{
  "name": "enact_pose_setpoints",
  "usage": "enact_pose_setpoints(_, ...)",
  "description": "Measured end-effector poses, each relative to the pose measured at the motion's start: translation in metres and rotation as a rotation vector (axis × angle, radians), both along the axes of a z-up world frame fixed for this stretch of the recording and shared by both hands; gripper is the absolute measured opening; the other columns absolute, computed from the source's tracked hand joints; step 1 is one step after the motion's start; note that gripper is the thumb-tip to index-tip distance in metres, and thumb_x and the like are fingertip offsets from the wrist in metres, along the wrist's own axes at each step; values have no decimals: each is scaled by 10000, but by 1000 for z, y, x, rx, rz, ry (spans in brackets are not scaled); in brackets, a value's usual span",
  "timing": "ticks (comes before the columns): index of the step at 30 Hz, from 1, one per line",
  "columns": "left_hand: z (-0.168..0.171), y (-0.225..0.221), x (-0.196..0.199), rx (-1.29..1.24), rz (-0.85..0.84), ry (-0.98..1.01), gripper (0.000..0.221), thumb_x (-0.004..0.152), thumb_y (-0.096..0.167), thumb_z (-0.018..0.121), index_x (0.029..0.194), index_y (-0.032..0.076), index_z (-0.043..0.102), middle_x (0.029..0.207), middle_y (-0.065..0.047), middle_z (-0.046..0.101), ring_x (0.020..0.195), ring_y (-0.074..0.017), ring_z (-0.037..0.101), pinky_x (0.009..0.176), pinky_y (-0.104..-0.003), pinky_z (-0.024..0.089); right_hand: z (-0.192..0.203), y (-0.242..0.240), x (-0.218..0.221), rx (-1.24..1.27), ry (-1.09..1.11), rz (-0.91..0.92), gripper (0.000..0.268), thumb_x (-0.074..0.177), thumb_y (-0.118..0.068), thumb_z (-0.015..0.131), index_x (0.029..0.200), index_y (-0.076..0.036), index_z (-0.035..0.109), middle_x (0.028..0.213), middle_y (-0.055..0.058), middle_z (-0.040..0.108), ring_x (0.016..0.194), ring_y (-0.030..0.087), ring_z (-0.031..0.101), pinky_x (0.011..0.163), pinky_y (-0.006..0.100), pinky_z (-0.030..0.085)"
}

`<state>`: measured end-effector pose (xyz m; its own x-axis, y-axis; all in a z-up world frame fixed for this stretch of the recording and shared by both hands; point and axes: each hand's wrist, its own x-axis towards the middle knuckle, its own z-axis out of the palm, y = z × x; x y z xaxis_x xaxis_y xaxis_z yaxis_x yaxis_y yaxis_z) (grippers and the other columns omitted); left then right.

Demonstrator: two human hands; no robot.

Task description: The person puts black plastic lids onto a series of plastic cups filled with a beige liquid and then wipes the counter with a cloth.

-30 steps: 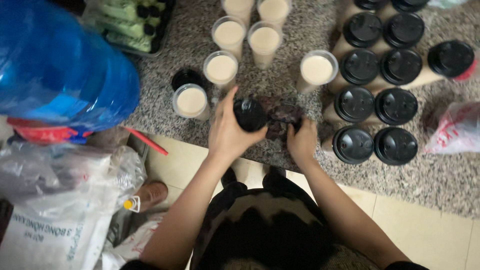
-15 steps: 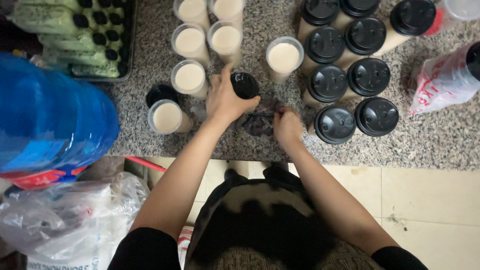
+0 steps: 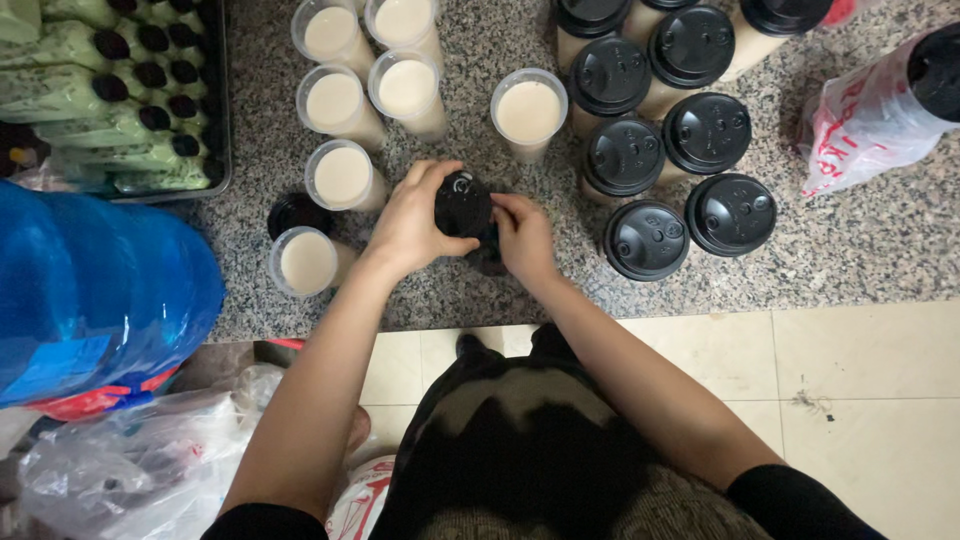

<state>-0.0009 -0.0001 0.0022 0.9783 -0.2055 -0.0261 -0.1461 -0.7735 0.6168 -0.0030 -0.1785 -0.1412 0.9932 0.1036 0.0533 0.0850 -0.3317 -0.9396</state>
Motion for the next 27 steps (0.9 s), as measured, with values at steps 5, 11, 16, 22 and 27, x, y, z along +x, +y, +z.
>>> enact_pose_setpoints(5,-1,-6,-6,-18,145,37,972,535,267,986,1380,68,549,1344,-173,566,1257,-384,570,1060,-436,473,-1,-4,1,-295,-92,99,243,878,-35,684,1104,-51,771,1081,116,735,1024,356,626,915,438,501)
enact_pose_setpoints(11,-6,-18,-9,53,364,17,978,578,410,982,1371,64,526,1317,-182,560,1188,-393,612,971,-463,522,9,-15,-7,-303,-20,197,209,854,-58,715,1045,-70,799,1051,96,761,966,338,635,912,433,507)
enact_pose_setpoints(16,-5,-32,4,185,589,160,1034,613,601,921,1340,16,476,1312,-223,534,1105,-417,642,903,-490,550,15,-9,-20,149,346,63,189,904,-123,691,1081,-119,759,970,64,757,877,238,725,851,371,573)
enact_pose_setpoints(22,1,-51,19,261,695,201,1042,593,650,905,1247,-35,469,1264,-237,539,1065,-408,659,889,-486,559,13,7,-32,-154,15,41,170,801,-173,819,969,-173,841,800,101,651,812,260,599,801,404,477)
enact_pose_setpoints(27,6,-52,17,258,726,250,1081,601,681,898,1243,-63,448,1281,-275,521,1062,-441,653,886,-490,562,10,11,-36,-365,-81,43,166,842,-185,784,997,-204,841,811,65,673,897,250,546,886,402,379)
